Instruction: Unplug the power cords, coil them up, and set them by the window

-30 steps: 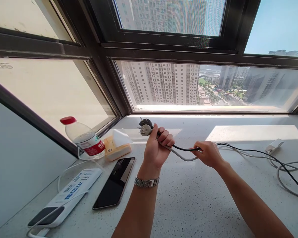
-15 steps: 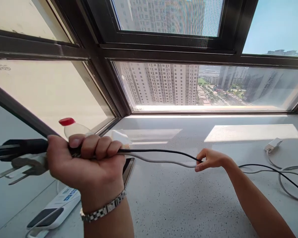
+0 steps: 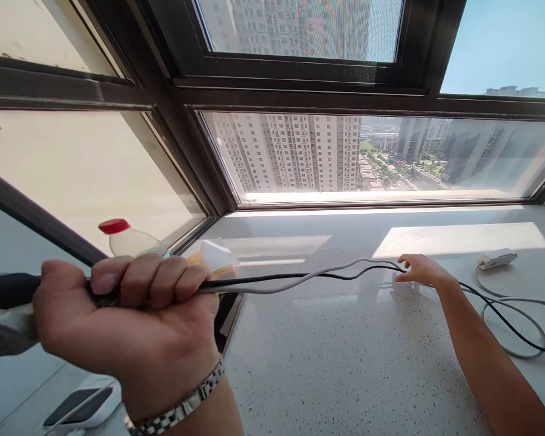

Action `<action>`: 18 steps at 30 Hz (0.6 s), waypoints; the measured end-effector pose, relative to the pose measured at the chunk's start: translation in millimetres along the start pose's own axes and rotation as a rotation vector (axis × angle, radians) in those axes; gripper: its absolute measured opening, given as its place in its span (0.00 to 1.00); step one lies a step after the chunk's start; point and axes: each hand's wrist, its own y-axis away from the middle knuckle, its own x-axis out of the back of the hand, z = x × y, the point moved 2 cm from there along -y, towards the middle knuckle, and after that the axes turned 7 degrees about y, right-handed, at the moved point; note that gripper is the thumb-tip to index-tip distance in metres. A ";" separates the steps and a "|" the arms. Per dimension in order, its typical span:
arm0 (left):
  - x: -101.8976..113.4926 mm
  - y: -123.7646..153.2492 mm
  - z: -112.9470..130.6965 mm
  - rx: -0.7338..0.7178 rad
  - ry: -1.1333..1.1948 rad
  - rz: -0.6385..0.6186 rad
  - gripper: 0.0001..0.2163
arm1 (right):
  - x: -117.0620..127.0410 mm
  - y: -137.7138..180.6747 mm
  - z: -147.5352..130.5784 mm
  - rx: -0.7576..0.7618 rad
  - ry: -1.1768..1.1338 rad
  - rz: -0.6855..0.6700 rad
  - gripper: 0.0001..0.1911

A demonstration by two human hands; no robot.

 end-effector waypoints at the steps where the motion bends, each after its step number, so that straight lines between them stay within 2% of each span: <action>1: -7.4 0.5 -6.6 0.012 0.011 0.017 0.23 | 4.7 9.6 -14.4 0.094 -0.014 -0.014 0.37; 4: -21.1 4.3 -28.5 0.142 0.038 0.066 0.22 | 12.6 47.1 -75.3 0.497 -0.150 0.087 0.55; 7: -25.6 14.9 -49.8 0.297 0.063 0.016 0.21 | 5.5 80.4 -132.2 0.741 -0.248 0.255 0.60; 8: -26.5 19.5 -56.1 0.348 0.069 -0.014 0.21 | 0.9 86.9 -145.0 0.784 -0.253 0.314 0.56; 10: -28.6 28.3 -65.3 0.436 0.072 -0.057 0.21 | -8.9 91.0 -158.3 0.841 -0.261 0.366 0.36; 11: -29.9 31.4 -67.1 0.456 0.072 -0.068 0.22 | -13.3 88.7 -159.0 0.857 -0.272 0.346 0.26; 12: -31.1 33.2 -66.2 0.454 0.072 -0.073 0.22 | -16.8 84.0 -156.2 0.862 -0.292 0.297 0.21; 14: -31.8 31.6 -56.1 0.385 0.077 -0.074 0.23 | -21.2 69.5 -143.1 0.821 -0.338 0.127 0.20; 18: -15.4 13.0 -15.8 0.148 0.120 -0.075 0.24 | -23.3 41.2 -111.5 0.715 -0.501 -0.364 0.22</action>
